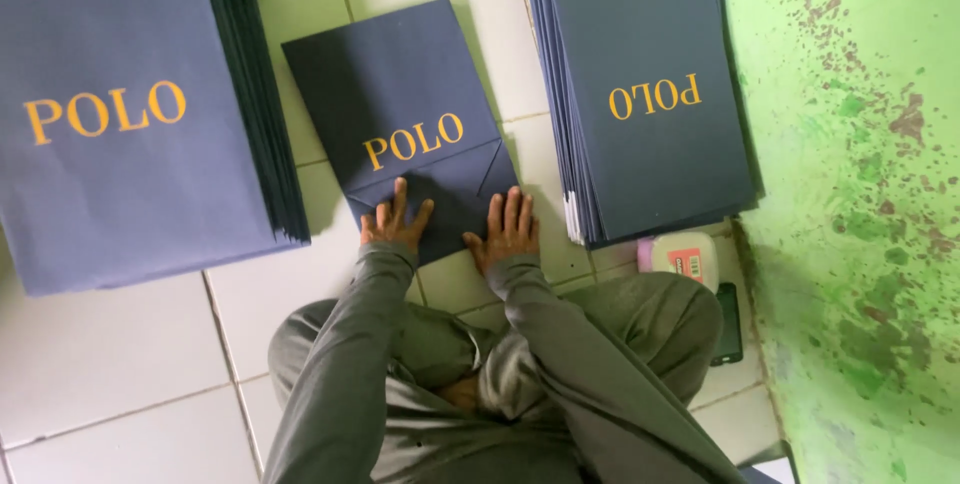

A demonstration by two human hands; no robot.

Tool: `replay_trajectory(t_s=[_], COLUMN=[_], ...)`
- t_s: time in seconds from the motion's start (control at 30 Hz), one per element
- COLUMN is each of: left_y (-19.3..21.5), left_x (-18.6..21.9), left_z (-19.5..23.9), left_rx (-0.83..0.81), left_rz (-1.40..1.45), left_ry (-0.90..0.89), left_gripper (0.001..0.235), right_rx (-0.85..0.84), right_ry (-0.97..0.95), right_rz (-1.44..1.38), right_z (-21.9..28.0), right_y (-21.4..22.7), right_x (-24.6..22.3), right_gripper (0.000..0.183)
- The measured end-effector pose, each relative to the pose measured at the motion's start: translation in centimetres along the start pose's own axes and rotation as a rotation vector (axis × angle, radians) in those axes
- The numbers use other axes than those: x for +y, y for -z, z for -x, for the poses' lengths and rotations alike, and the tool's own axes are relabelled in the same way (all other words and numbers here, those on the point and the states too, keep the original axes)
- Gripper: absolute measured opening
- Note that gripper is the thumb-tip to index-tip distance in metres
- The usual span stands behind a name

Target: The person sits on the floor and folds flat blue paper bags with gold 'POLO' lettering into three-dimensional shopping bags. They fold the bottom and side panels to form the base, then fold the top edges inward to create handles. The finished bags are stacked on the floor.

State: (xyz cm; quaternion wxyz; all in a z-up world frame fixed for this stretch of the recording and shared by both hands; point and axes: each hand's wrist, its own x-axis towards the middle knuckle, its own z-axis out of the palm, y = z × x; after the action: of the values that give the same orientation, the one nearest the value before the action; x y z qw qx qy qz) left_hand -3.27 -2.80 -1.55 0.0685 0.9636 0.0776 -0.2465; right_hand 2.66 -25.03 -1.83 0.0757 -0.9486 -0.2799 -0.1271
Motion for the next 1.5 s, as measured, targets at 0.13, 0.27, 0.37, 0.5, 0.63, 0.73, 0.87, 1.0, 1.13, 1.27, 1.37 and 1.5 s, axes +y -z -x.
replay_trajectory(t_s=[0.13,0.27,0.37,0.5,0.63,0.73,0.87,1.0,1.13,1.27,1.37,1.5], left_y=[0.5,-0.4,0.6,1.6,0.6,-3.9,-4.9,-2.3,-2.8,1.0,1.5,2.9], left_x=[3.0,4.2,3.9,3.3,2.9,4.2,8.1,13.1,11.2,8.3,6.9,7.2], left_z=[4.1,5.2,5.7,5.9,6.2,6.6,7.9,8.6,6.9,8.4,9.4,13.2], left_rx=[0.096,0.157,0.037,-0.108,-0.097,-0.022,0.382,0.140,0.426,0.855,1.214,1.205], left_rz=[0.080,0.197,0.278,0.295,0.253,0.184,0.165,0.432,0.597,1.154,2.023,2.452], left_ry=[0.145,0.268,0.337,0.337,0.327,0.338,0.117,0.182,0.091,0.242,0.242,0.562], left_gripper=[0.074,0.079,0.075,0.070,0.069,0.077,0.086,0.117,0.094,0.035,0.016,0.047], right_rx=[0.039,0.052,-0.075,-0.467,-0.560,-0.609,-0.475,-0.415,-0.300,-0.320,-0.412,-0.518], right_ry=[-0.043,-0.087,-0.197,-0.642,-0.848,-0.803,-0.724,-0.705,-0.570,-0.414,-0.609,-1.115], right_rz=[0.056,0.064,0.017,-0.167,-0.327,-0.457,-0.781,-0.935,-1.257,-1.362,-1.229,-1.664], right_z=[1.9,2.6,2.3,-1.1,-0.6,1.8,1.5,1.0,0.5,-1.3,-1.6,1.2], right_y=[-0.8,-2.5,-2.4,0.9,-5.4,-7.7,-2.1,9.8,18.4,19.3,19.6,19.7], right_x=[0.8,1.5,1.6,1.8,5.7,6.8,3.1,-3.2,-3.7,-0.5,-0.3,-2.7], right_gripper=[0.092,0.077,0.076,0.115,0.120,0.095,0.067,0.091,0.086,0.070,0.090,0.084])
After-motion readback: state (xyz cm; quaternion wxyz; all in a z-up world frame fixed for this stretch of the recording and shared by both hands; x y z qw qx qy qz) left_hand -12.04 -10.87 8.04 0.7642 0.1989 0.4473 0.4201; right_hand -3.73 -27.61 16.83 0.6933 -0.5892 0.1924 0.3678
